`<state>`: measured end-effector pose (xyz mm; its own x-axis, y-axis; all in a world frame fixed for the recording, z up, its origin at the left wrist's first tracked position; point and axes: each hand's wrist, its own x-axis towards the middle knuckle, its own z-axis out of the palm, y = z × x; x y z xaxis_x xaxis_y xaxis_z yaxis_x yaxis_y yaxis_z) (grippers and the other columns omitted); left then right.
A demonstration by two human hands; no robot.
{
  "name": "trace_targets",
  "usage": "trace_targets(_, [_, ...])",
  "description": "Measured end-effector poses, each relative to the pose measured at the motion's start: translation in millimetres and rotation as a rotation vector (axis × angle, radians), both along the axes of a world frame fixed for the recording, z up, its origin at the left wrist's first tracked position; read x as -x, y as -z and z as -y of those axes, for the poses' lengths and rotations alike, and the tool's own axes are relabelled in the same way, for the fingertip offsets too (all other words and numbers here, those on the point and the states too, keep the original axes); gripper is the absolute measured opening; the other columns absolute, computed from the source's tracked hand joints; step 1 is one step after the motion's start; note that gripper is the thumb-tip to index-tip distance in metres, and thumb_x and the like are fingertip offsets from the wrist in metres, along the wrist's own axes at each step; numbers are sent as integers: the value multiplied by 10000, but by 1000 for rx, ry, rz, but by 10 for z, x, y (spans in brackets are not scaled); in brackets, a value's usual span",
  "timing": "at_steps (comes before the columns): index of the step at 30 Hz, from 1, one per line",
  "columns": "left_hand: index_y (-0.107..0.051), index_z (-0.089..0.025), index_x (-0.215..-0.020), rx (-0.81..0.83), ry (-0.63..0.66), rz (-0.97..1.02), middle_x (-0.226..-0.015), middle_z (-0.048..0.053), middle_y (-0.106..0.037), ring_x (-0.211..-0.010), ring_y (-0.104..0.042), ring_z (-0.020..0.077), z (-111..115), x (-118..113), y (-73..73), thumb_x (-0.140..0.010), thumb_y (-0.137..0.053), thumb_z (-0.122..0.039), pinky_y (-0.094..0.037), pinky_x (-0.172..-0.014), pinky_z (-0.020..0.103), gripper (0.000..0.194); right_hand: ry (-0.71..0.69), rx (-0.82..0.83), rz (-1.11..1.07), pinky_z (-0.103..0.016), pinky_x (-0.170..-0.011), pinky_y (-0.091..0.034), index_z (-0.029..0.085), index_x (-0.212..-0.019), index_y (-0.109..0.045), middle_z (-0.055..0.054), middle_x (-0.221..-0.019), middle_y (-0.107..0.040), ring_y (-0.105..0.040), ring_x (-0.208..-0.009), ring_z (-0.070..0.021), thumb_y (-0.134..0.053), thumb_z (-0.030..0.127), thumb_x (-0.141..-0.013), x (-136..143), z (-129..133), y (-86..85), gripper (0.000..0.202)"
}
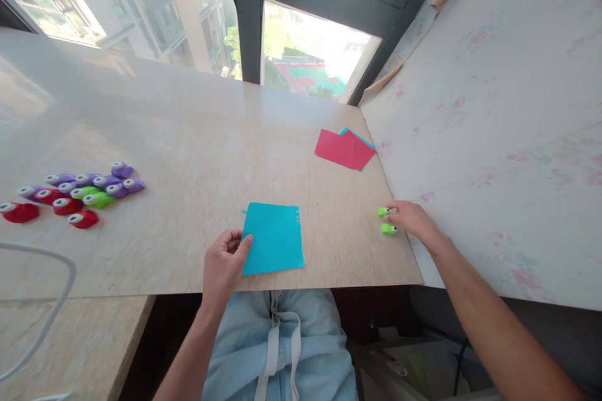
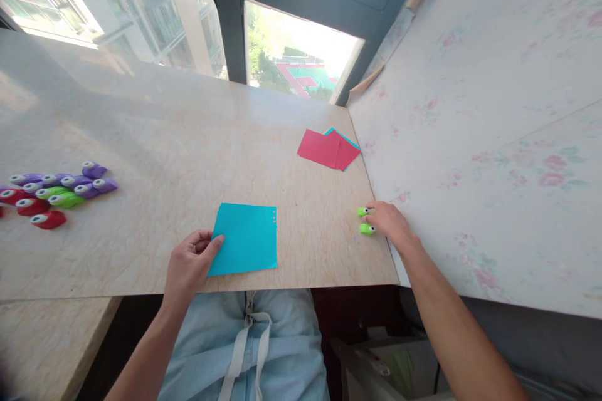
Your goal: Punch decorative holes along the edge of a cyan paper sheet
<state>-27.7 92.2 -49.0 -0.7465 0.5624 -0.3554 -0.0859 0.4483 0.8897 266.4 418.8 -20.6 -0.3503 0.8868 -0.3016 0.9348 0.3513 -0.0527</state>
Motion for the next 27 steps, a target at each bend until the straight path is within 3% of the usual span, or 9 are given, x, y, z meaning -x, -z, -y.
trace_targets(3, [-641, -137, -920, -2, 9, -17, -823, 77, -697, -744, -630, 204, -4, 1, 25, -730, -646, -583, -446, -600, 252, 485, -20, -28, -61, -302, -670, -446, 130, -1131, -712, -121, -943, -714, -659, -846, -265, -674, 289, -709, 50, 58, -101, 452])
trace_targets(5, [-637, -138, -919, -11, 16, -32, -832, 76, -694, -750, -628, 201, -2, -3, 50, -757, -634, -565, -451, -621, 259, 457, -55, -28, -127, -308, -662, -443, 122, -1143, -702, -90, -827, -698, -647, -755, -243, -633, 337, -750, 157, 152, -203, 453])
trace_targets(9, [-624, -139, -903, -56, 22, -61, -804, 63, -680, -721, -613, 183, 10, -31, 103, -813, -599, -491, -446, -646, 265, 364, -187, 40, -297, -301, -586, -413, 168, -1091, -710, -9, -608, -571, -567, -575, -194, -590, 461, -796, 592, 446, -384, 433])
trace_targets(14, [-615, -141, -872, -119, 19, -102, -780, 45, -660, -685, -587, 152, 42, -55, 151, -864, -550, -406, -416, -639, 251, 273, -468, 174, -500, -278, -555, -371, 202, -1077, -715, 10, -582, -540, -520, -541, -162, -562, 477, -847, 1515, 943, -438, 390])
trace_targets(22, [-590, -152, -836, -154, -32, -141, -669, -1, -560, -619, -467, 124, 96, -98, 161, -875, -526, -334, -318, -591, 250, 197, -923, 373, -617, -240, -657, -380, 138, -1079, -707, -13, -742, -631, -544, -664, -127, -612, 199, -873, 3197, 1863, -440, 234])
trace_targets(27, [-589, -151, -819, -172, -28, -119, -664, 3, -545, -616, -446, 122, 85, -107, 182, -849, -526, -283, -283, -572, 259, 149, -1083, 474, -633, -238, -719, -401, 120, -1227, -644, -31, -832, -654, -564, -734, -129, -640, 156, -868, 4012, 2374, -326, 360])
